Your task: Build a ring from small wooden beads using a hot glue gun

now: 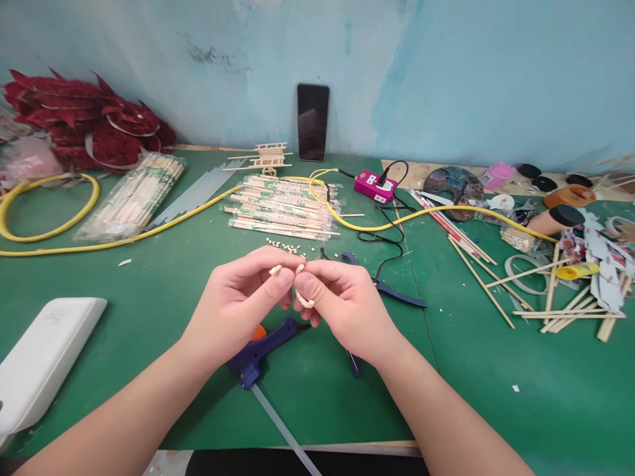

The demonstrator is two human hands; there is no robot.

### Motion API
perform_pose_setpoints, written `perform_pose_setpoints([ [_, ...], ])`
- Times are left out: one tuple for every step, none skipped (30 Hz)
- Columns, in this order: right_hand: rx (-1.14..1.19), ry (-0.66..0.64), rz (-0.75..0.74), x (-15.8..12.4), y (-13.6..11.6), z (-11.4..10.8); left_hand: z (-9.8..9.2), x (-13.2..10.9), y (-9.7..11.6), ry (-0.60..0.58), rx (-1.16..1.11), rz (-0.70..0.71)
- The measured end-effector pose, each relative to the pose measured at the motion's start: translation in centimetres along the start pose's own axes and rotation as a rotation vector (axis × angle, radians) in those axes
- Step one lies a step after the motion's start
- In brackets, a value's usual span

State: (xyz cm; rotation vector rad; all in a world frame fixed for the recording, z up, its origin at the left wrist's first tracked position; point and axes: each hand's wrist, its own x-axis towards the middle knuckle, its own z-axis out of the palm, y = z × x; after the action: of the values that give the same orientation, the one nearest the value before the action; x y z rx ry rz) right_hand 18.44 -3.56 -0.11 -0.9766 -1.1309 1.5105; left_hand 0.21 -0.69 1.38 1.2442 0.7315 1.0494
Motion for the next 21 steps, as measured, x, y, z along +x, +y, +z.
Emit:
perform_pose_setpoints([
  [0.003, -0.003, 0.003, 0.0, -0.1, 0.0, 0.0, 0.0, 0.0, -0.005, -0.007, 0.006],
  [0.007, -0.001, 0.008, 0.0, -0.1, 0.0, 0.0, 0.0, 0.0, -0.010, -0.011, 0.004],
  [0.010, 0.001, 0.015, 0.0, -0.2, 0.0, 0.0, 0.0, 0.1, -0.014, -0.015, -0.003],
  [0.014, 0.006, 0.024, 0.0, -0.2, 0.0, 0.0, -0.1, 0.1, -0.020, -0.021, -0.014],
  [0.017, 0.011, 0.036, 0.1, -0.2, -0.1, 0.0, -0.1, 0.1, -0.026, -0.026, -0.024],
  [0.022, 0.019, 0.048, 0.1, -0.2, -0.1, -0.1, -0.1, 0.1, -0.029, -0.028, -0.031],
  [0.025, 0.026, 0.061, 0.1, -0.2, -0.1, -0.1, 0.0, 0.1, -0.031, -0.028, -0.033],
  [0.026, 0.032, 0.072, 0.2, -0.1, -0.1, -0.1, 0.0, 0.0, -0.030, -0.024, -0.033],
  [0.022, 0.040, 0.080, 0.2, 0.0, -0.1, -0.2, 0.0, -0.1, -0.028, -0.019, -0.032],
  [0.011, 0.052, 0.084, 0.3, 0.1, 0.0, -0.2, 0.0, -0.2, -0.025, -0.013, -0.034],
  [-0.009, 0.070, 0.078, 0.3, 0.2, 0.0, -0.2, 0.0, -0.3, -0.019, -0.006, -0.040],
  [-0.040, 0.100, 0.055, 0.3, 0.4, 0.0, -0.3, 0.1, -0.3, -0.010, 0.004, -0.050],
  [-0.087, 0.141, 0.019, 0.3, 0.5, 0.1, -0.3, 0.1, -0.4, 0.006, 0.022, -0.061],
  [-0.147, 0.195, -0.032, 0.3, 0.6, 0.1, -0.3, 0.1, -0.5, 0.027, 0.052, -0.070],
  [-0.217, 0.257, -0.094, 0.2, 0.7, 0.2, -0.4, 0.1, -0.6, 0.049, 0.088, -0.076],
  [-0.287, 0.318, -0.162, 0.1, 0.8, 0.2, -0.4, 0.2, -0.6, 0.068, 0.124, -0.081],
  [-0.350, 0.370, -0.228, 0.1, 0.8, 0.2, -0.4, 0.2, -0.7, 0.079, 0.154, -0.084],
  [-0.398, 0.405, -0.290, 0.0, 0.8, 0.3, -0.5, 0.2, -0.7, 0.084, 0.180, -0.084],
  [-0.426, 0.420, -0.345, -0.1, 0.8, 0.4, -0.6, 0.2, -0.8, 0.083, 0.202, -0.084],
  [-0.438, 0.416, -0.396, -0.1, 0.8, 0.4, -0.6, 0.3, -0.8, 0.078, 0.218, -0.082],
  [-0.445, 0.397, -0.440, -0.1, 0.8, 0.5, -0.6, 0.3, -0.9, 0.071, 0.228, -0.081],
])
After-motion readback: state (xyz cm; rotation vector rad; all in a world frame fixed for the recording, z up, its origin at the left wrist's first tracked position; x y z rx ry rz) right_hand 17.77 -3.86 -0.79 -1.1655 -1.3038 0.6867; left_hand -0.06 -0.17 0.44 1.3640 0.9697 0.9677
